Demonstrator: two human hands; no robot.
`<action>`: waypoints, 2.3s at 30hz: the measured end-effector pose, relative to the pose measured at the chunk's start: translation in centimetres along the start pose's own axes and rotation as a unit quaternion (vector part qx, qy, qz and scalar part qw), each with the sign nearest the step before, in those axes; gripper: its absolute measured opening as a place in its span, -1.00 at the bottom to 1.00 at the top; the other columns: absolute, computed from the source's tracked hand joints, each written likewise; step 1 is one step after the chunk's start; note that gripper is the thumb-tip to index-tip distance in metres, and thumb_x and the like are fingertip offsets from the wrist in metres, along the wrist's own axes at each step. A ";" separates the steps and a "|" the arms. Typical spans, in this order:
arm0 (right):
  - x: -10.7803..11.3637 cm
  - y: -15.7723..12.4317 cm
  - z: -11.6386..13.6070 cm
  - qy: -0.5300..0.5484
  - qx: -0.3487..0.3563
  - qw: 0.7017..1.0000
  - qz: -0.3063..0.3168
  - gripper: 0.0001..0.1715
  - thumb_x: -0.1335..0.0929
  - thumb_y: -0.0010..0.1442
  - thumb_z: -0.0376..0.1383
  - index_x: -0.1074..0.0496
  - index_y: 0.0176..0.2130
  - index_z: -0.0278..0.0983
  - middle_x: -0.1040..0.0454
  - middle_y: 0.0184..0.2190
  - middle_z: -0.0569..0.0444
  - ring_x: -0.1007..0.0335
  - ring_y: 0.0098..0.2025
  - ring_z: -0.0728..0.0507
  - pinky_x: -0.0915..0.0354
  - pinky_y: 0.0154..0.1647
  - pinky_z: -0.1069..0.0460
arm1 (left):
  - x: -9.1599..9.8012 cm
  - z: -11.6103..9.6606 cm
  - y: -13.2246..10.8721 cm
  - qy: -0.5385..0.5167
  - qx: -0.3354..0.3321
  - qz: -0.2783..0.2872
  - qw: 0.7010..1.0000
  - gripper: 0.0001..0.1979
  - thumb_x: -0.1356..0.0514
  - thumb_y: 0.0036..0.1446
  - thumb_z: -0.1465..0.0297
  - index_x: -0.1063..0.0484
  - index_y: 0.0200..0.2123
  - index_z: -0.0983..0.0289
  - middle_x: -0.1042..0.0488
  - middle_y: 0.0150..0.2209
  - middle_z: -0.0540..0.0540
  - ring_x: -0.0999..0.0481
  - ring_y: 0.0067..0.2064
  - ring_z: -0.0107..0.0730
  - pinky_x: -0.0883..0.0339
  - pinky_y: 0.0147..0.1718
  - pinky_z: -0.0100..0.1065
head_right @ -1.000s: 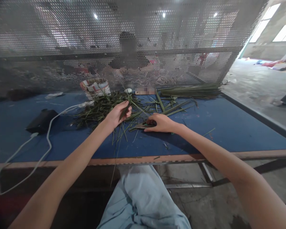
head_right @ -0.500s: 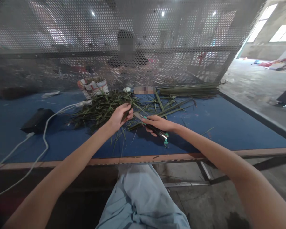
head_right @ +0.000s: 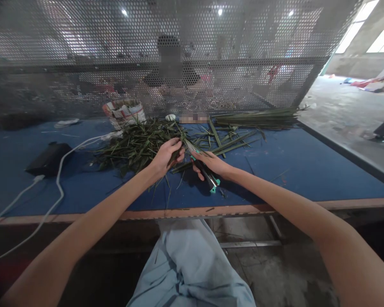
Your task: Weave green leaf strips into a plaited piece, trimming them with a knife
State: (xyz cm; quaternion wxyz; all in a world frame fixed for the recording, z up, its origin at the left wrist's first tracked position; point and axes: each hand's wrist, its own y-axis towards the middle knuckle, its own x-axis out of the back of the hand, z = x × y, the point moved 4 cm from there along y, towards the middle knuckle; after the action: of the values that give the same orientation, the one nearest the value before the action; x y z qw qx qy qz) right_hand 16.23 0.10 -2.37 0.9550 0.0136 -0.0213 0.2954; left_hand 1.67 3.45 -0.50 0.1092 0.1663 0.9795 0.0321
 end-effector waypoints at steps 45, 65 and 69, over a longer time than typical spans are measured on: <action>0.9 0.1 0.9 -0.143 0.034 0.988 -0.047 -0.57 -0.20 0.34 0.02 -0.24 -0.37 -0.25 -0.22 -0.64 0.23 -0.16 -0.74 0.08 -0.16 -0.73 0.13 | -1.2 -0.3 -1.0 0.081 -0.062 -0.002 0.995 -0.71 -0.15 0.24 0.27 -0.30 -0.49 0.29 -0.38 -0.54 0.05 -0.24 -0.63 -0.59 -0.03 -0.65 -0.46; 1.8 -0.5 2.1 -0.238 0.025 0.971 -0.018 -0.45 -0.22 0.27 0.13 -0.23 -0.46 -0.24 -0.24 -0.69 0.22 -0.16 -0.75 0.07 -0.16 -0.75 0.12 | -0.7 -1.2 -1.2 0.125 -0.023 0.048 0.991 -0.71 -0.14 0.23 0.37 -0.26 -0.54 0.30 -0.10 -0.63 -0.07 0.00 -0.66 -0.67 0.14 -0.68 -0.50; 1.9 -0.6 2.0 -0.242 0.005 0.970 -0.020 -0.45 -0.21 0.28 0.14 -0.22 -0.47 -0.24 -0.24 -0.70 0.22 -0.17 -0.75 0.07 -0.16 -0.73 0.12 | -0.6 -1.4 -1.2 0.135 -0.014 0.064 0.989 -0.72 -0.15 0.22 0.38 -0.28 -0.54 0.30 -0.09 -0.64 -0.06 0.02 -0.66 -0.66 0.16 -0.68 -0.49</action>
State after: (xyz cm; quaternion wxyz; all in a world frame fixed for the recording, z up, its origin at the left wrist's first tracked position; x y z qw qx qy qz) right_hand 18.06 0.66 -0.30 0.9271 0.0900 -0.2497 0.2646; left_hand 1.51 2.08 0.90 -0.0240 0.2215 0.9720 0.0752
